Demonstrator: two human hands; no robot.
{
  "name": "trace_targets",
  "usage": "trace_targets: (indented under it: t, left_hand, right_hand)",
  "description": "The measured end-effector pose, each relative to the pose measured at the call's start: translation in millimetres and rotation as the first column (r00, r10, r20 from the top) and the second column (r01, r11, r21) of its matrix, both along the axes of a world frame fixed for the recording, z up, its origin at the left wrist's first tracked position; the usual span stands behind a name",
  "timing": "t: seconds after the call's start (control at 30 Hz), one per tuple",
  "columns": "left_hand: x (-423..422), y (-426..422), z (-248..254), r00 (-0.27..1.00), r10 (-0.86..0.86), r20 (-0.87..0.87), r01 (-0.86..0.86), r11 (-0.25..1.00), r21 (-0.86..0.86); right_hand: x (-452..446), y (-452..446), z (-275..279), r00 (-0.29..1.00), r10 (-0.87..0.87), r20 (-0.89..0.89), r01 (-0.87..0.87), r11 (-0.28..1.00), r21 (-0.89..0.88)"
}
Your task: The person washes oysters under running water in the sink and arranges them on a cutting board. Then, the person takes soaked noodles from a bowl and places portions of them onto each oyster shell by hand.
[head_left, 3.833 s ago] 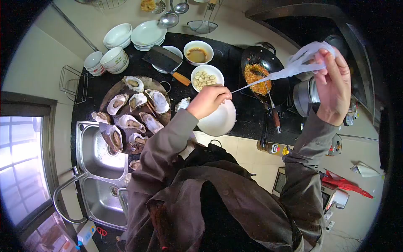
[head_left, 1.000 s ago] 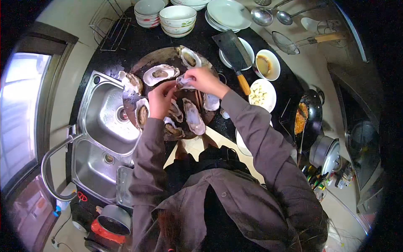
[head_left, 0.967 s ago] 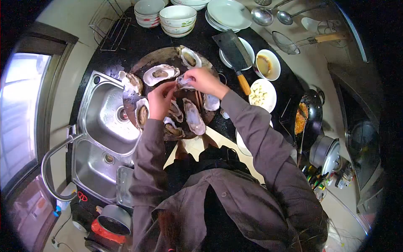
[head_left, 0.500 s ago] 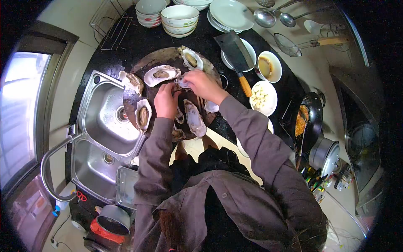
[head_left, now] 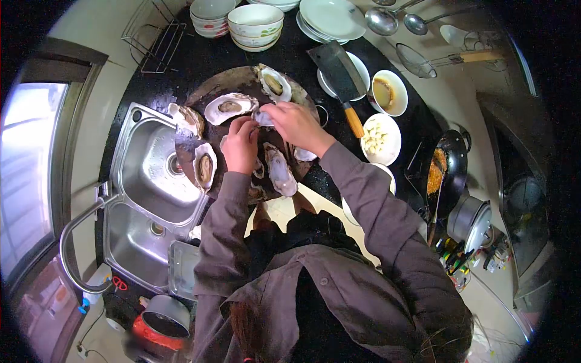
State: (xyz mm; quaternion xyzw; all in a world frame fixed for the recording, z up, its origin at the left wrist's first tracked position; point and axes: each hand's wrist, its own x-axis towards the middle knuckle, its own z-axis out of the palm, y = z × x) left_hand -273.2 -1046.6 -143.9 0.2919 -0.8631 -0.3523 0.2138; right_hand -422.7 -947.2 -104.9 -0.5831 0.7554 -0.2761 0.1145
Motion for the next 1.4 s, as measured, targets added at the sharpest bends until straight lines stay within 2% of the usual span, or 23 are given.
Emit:
trace_targets:
  t: [0.07,0.13,0.2,0.3,0.33,0.43,0.6,0.7,0.73,0.83,0.87,0.97,1.1,1.13,1.23,1.4]
  left_hand:
    - [0,0,-1,1.000,0.003,0.006,-0.003,1.000,0.008]
    - [-1,1,1,1.000,0.003,0.009,-0.004,1.000,0.013]
    - [-3,3,8,0.996,0.055,0.065,-0.062,0.992,0.109]
    - [-5,1,8,0.993,0.080,0.085,-0.091,0.985,0.143]
    - [-5,0,6,0.994,0.076,0.074,-0.085,0.988,0.132]
    - [-7,0,4,0.996,0.072,0.045,-0.077,0.989,0.128]
    - [-6,2,5,0.996,0.083,0.023,-0.085,0.986,0.140]
    - [-7,2,5,0.996,0.082,0.020,-0.084,0.987,0.135]
    - [-7,3,5,0.996,0.083,0.017,-0.085,0.987,0.135]
    - [-6,4,6,0.996,0.083,0.016,-0.084,0.988,0.130]
    - [-6,5,6,0.997,0.079,0.014,-0.080,0.989,0.125]
    - [-6,4,7,0.997,0.072,0.004,-0.071,0.991,0.112]
    - [-7,5,5,0.998,0.057,-0.018,-0.055,0.991,0.119]
    - [-8,4,5,0.998,0.057,-0.028,-0.053,0.990,0.128]
    - [-8,4,4,0.998,0.060,-0.037,-0.055,0.989,0.135]
    - [-7,6,6,0.997,0.068,-0.030,-0.064,0.989,0.133]
  right_hand:
    - [-2,0,-4,0.999,-0.036,0.007,0.036,0.999,-0.002]
    - [-5,-1,-3,0.999,0.036,-0.026,-0.038,0.996,-0.086]
    - [-4,-3,2,0.996,0.072,-0.045,-0.077,0.989,-0.126]
    - [3,-1,10,0.999,0.043,0.027,-0.038,0.984,-0.173]
    - [3,0,8,0.999,0.043,0.028,-0.038,0.985,-0.170]
    - [-1,3,1,0.996,0.017,-0.089,-0.019,1.000,-0.020]
    - [-6,13,-4,0.988,-0.134,-0.075,0.131,0.990,-0.042]
    - [-2,11,-13,0.943,-0.160,0.291,0.180,0.983,-0.044]
    - [-1,11,-16,0.943,-0.158,0.291,0.179,0.983,-0.045]
    - [7,13,-16,0.990,-0.085,0.111,0.098,0.988,-0.123]
    - [7,13,-18,0.990,-0.086,0.113,0.100,0.988,-0.122]
    - [8,8,-22,0.946,-0.185,0.264,0.229,0.963,-0.142]
    - [11,-3,-15,0.940,-0.136,0.313,0.182,0.975,-0.123]
    - [9,-3,-15,0.940,-0.138,0.312,0.184,0.975,-0.123]
    - [6,-7,-16,0.995,-0.080,0.053,0.089,0.979,-0.186]
    - [5,-2,-17,0.991,-0.113,0.071,0.125,0.972,-0.198]
